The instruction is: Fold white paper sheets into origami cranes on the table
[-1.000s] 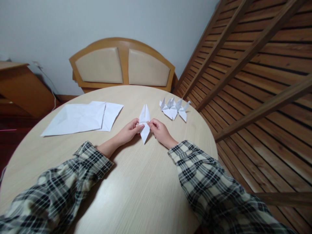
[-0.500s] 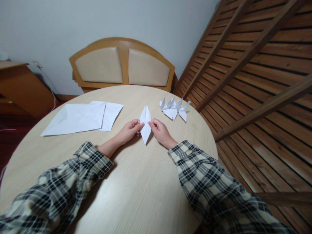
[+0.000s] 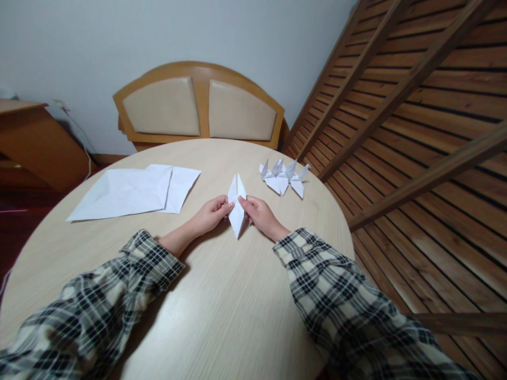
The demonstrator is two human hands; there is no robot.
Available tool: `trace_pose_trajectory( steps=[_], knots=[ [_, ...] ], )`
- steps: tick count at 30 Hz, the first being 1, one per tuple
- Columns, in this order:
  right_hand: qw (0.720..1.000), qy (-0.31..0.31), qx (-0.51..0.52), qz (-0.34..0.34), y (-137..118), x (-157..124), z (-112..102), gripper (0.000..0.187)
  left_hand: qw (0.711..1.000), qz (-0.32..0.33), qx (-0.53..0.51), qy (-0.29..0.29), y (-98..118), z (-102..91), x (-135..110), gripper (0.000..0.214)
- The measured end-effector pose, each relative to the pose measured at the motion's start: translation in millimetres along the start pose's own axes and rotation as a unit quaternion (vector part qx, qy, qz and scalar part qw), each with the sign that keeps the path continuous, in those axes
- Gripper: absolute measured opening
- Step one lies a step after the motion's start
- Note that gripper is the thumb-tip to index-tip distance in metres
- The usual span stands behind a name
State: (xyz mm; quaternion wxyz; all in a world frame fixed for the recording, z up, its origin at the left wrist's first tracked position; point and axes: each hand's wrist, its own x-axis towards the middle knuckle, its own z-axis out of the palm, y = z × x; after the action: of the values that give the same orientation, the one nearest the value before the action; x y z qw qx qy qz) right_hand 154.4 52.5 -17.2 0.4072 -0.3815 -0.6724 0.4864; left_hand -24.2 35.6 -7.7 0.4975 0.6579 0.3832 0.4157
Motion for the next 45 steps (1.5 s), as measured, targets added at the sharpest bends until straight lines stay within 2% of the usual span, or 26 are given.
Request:
trace_pose_trajectory(
  steps=[6, 12, 16, 20, 25, 33, 41, 45],
  knots=[
    [0.997, -0.012, -0.055, -0.051, 8.9, 3.7, 0.8, 0.030, 0.999, 0.006, 0.043, -0.008, -3.6, -1.8, 0.0, 0.031],
    [0.991, -0.016, -0.106, -0.078, 10.5, 2.6, 0.0, 0.025, 0.997, 0.001, 0.081, -0.012, -4.2, -2.2, -1.1, 0.033],
    [0.991, -0.014, -0.107, -0.077, 10.4, 2.5, 0.5, 0.025, 0.997, -0.002, 0.072, -0.013, 0.5, 0.0, -1.5, 0.030],
    [0.996, -0.019, -0.063, -0.057, 7.1, 2.8, 0.9, 0.028, 0.998, 0.005, 0.070, 0.003, 0.3, 0.8, -0.4, 0.028],
    [0.999, 0.005, -0.040, -0.024, 2.1, 1.9, 0.5, 0.041, 0.999, 0.010, 0.025, 0.024, -2.7, 0.3, 0.4, 0.025],
    [0.991, 0.038, -0.103, -0.073, 7.7, 2.8, 0.0, 0.037, 0.999, -0.006, 0.003, 0.037, -2.5, 0.9, 1.0, 0.024],
    [0.994, 0.033, -0.081, -0.063, 4.8, 1.5, -1.1, 0.037, 0.998, -0.022, 0.003, 0.055, 0.9, 2.0, 0.3, 0.030],
    [0.996, 0.034, -0.067, -0.045, 5.7, 1.8, -1.4, 0.040, 0.999, -0.001, 0.011, 0.052, -1.9, 0.6, 0.6, 0.032]
  ],
)
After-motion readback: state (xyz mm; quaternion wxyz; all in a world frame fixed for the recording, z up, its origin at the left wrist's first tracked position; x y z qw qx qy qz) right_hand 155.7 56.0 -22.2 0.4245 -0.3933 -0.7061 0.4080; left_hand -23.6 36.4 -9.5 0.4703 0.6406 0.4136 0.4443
